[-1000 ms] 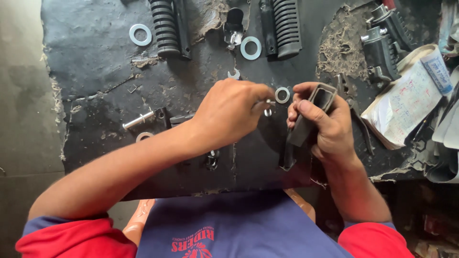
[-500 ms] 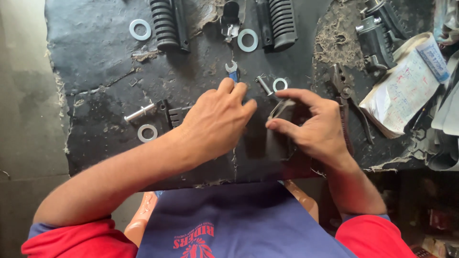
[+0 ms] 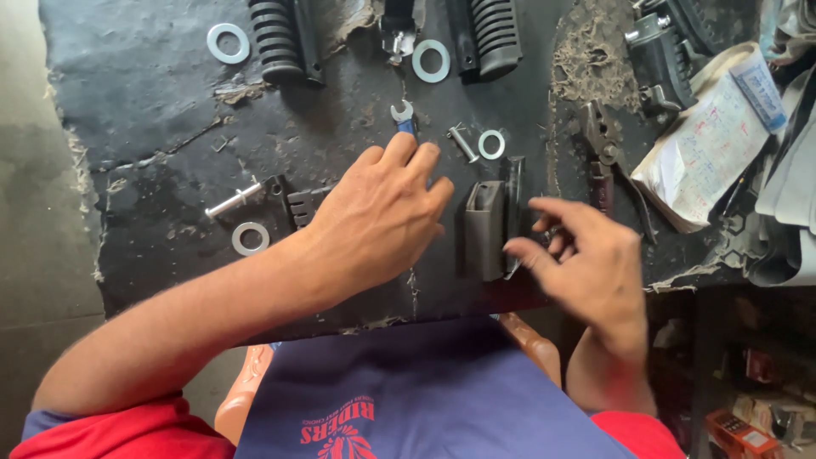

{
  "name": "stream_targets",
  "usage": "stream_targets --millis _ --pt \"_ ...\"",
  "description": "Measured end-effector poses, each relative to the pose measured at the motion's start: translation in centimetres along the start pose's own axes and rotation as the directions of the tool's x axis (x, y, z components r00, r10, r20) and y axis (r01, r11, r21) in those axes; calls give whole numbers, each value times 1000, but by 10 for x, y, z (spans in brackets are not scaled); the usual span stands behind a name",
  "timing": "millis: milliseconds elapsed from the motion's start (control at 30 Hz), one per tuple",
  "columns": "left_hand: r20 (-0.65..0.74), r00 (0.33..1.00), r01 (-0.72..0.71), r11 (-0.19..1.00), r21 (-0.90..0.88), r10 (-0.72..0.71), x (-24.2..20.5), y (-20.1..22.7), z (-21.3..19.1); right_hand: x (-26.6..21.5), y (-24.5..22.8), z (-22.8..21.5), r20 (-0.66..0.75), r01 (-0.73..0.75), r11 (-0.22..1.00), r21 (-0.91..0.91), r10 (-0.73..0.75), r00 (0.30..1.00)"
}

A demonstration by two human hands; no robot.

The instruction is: The person assembles a mechanical component by inserting a bolt and washer into a black ribbed housing, then uses pliers to secure a metal clip. They repeat the process with a second housing, inserting a bolt and washer and tightening it with pliers.

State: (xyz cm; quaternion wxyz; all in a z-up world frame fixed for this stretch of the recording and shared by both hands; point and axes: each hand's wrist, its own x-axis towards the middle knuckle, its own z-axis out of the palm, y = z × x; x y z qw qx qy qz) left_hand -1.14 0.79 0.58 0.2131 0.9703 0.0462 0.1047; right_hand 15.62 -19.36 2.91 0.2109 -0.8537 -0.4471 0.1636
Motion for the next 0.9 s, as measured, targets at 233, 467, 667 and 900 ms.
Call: stream_targets --millis 233,467,667,900 --pt "120 992 -31 986 -161 50 -4 27 9 -25 4 18 19 -95 983 157 93 995" --pt "38 983 -182 974 136 179 -9 46 36 -25 21 25 9 -227 922 314 236 972" --pt "5 980 -196 967 163 198 -13 53 52 -30 49 32 18 -214 707 674 273 962" --pt "-13 981 -187 953 238 196 -14 59 43 -28 48 37 -121 -119 833 540 217 969"
